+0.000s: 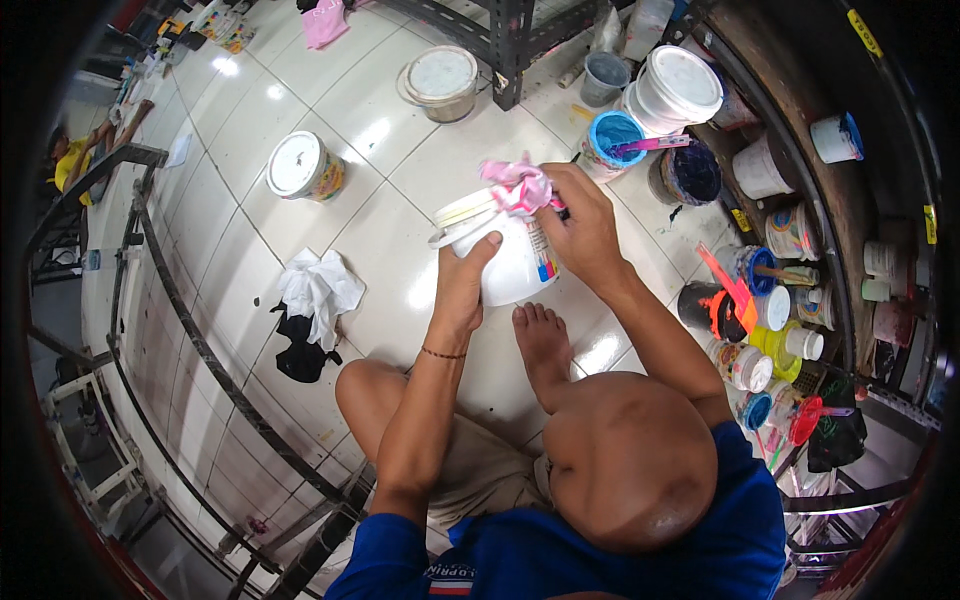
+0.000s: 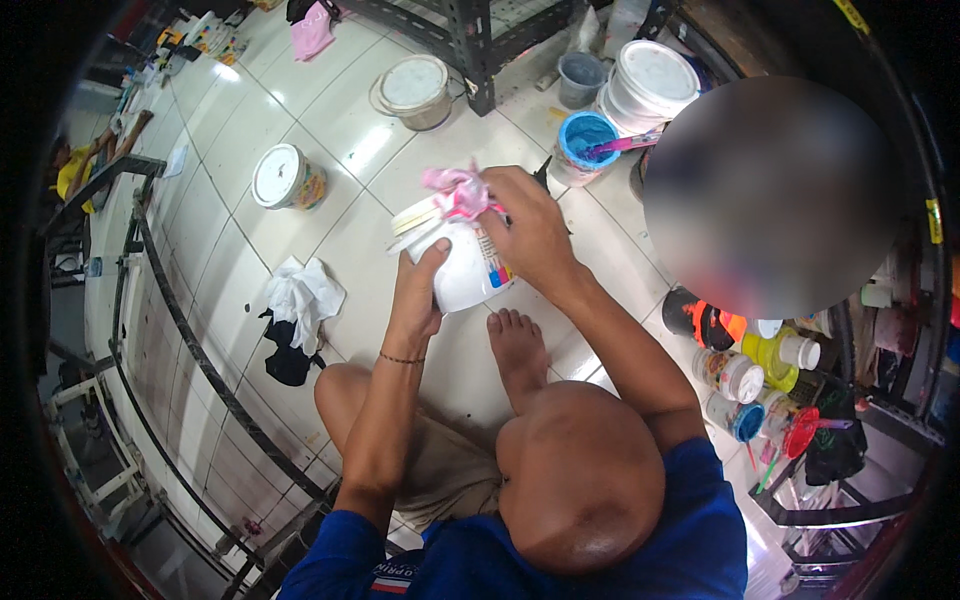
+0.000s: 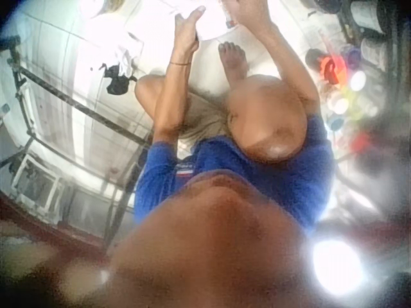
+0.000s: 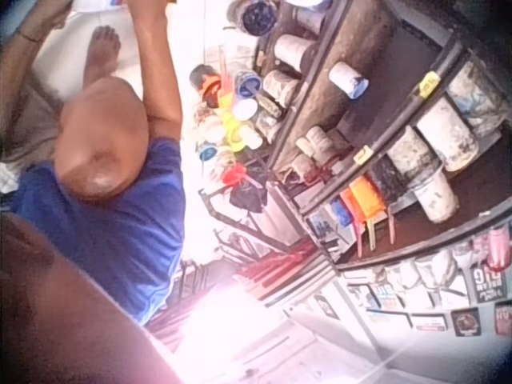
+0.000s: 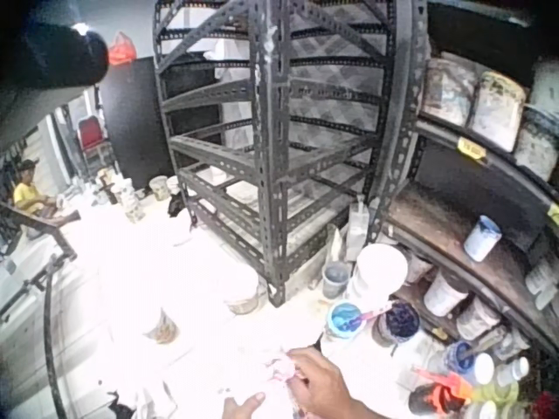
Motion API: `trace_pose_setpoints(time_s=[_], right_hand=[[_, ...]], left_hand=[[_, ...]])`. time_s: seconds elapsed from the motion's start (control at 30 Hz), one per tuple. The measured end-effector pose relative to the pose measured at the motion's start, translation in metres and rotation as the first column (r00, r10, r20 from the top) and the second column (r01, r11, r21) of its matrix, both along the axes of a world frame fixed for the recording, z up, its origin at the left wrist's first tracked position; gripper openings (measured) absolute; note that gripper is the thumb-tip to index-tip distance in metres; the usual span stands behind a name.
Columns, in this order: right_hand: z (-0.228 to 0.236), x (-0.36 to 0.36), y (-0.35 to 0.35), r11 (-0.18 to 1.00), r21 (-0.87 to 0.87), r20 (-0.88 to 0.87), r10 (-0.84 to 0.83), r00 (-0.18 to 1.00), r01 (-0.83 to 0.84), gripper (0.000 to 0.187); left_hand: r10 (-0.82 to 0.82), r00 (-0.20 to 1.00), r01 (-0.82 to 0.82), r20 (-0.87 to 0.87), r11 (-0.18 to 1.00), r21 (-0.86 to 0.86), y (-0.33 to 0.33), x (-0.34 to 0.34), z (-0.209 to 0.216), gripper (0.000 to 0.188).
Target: The person wipes the exterior of plastic buckets with pink and black cloths, rotating them to clean all sides.
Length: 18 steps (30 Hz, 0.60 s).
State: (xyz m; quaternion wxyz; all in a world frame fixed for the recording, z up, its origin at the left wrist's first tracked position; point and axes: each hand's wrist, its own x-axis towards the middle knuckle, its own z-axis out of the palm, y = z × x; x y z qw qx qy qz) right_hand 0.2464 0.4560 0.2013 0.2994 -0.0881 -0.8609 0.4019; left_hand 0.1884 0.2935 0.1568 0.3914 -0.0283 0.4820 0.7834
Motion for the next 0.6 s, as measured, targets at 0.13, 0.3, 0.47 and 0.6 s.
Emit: trace_pose_setpoints(time_s=[0.13, 0.3, 0.47, 0.6], right_hand=[[-0.069, 0.014, 0.025, 0.755, -0.654, 0.146, 0.074, 0.986, 0.041, 0.026], [-0.089, 0.003, 0.006, 0.282, -0.958, 0.066, 0.021, 0.998, 0.057, 0.038], [-0.164, -0.004, -0.002, 0.22, -0.969, 0.124, 0.036, 0.992, 0.113, 0.032], [-0.177, 0.007, 0.006, 0.249, -0.949, 0.212, 0.049, 0.976, 0.194, 0.028]], left_hand=[[0.08, 0.988, -0.085, -0.135, 0.996, -0.029, 0.004, 0.0, 0.009, 0.075], [0.149, 0.78, -0.408, -0.607, 0.858, -0.313, 0.011, -0.003, -0.034, 0.092], [-0.124, 0.699, -0.476, -0.704, 0.654, -0.588, 0.019, 0.008, -0.086, 0.094], [-0.207, 0.789, -0.283, -0.578, 0.713, -0.642, -0.008, 0.015, -0.112, 0.099]])
